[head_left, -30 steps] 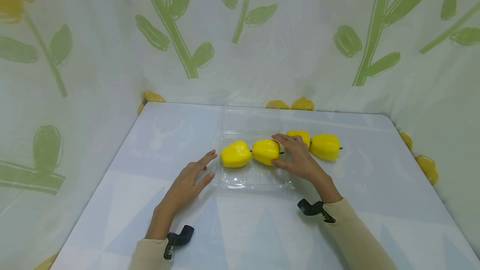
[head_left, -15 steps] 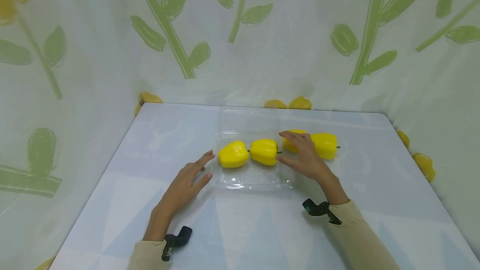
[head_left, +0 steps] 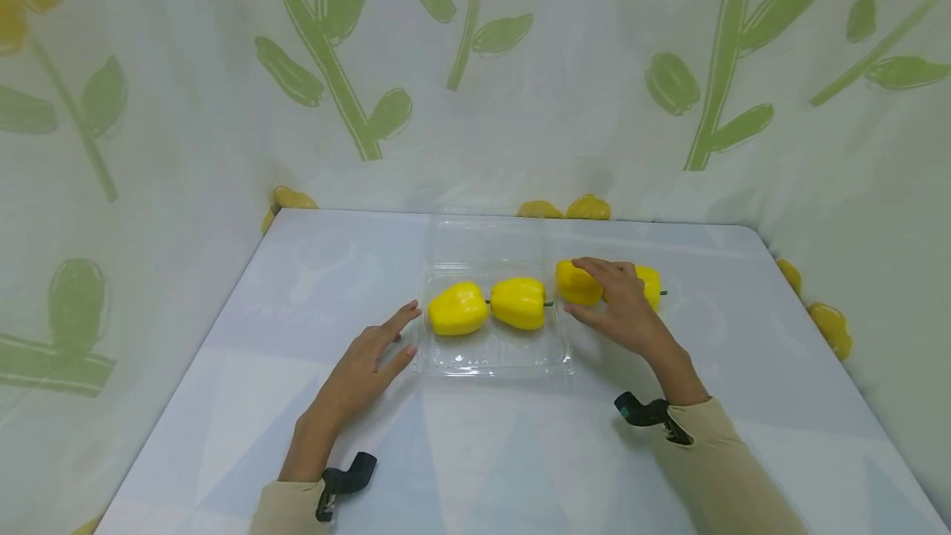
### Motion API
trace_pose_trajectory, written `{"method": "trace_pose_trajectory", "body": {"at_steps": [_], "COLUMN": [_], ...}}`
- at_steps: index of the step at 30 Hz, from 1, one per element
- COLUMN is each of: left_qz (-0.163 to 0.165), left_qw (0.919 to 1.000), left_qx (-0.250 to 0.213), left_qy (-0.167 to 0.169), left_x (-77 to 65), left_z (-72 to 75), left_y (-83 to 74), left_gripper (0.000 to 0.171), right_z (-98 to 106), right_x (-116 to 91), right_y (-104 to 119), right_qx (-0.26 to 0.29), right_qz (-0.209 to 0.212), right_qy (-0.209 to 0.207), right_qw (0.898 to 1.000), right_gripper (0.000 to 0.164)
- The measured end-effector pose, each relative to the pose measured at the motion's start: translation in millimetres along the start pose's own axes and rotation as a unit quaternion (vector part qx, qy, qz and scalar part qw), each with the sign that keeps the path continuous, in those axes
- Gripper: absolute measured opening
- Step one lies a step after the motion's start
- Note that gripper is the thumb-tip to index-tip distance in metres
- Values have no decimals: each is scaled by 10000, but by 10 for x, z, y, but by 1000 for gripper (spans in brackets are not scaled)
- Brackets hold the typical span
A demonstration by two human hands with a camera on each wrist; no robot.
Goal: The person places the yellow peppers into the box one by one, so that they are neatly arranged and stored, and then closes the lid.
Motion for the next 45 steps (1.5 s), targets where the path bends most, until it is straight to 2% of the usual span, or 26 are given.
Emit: {"method": "trace_pose_trajectory", "body": {"at_steps": [6, 14, 21, 25, 33, 45], "left_qz": [122, 43, 38, 11, -24, -117], "left_qw": [9999, 10000, 10000, 10000, 10000, 9999], "left_qx": [47, 32, -20, -12, 22, 5], "left_qy": [48, 32, 29, 20, -3, -18], "left_x": [-6, -6, -7, -4, -1, 1], "left_z": [-5, -2, 1, 4, -4, 5], "left_y": [15, 5, -10, -15, -3, 3], "left_gripper": [63, 63, 62, 62, 63, 62], "right_z": [59, 154, 209, 244, 291, 385], "right_x": [-26, -65, -93, -104, -120, -164], "right_y": [-92, -245, -379, -447, -586, -702], "right_qx": [-70, -343, -481, -536, -528, -447], "right_qz": [-149, -238, -493, -456, -565, -810], "right_qy": [-59, -161, -140, -237, -284, -318], "right_qw": [9998, 9990, 9975, 9972, 9966, 9952], "right_gripper": [67, 63, 65, 65, 63, 69]}}
Point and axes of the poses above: each hand's wrist, its own x-axis towards the middle knuckle, its own z-axis out of the back of the hand, y = z × x, the point moved 6 cm from there along x, towards the middle knuckle, and after that the axes turned 9 degrees about -z, right-handed, at the moved point
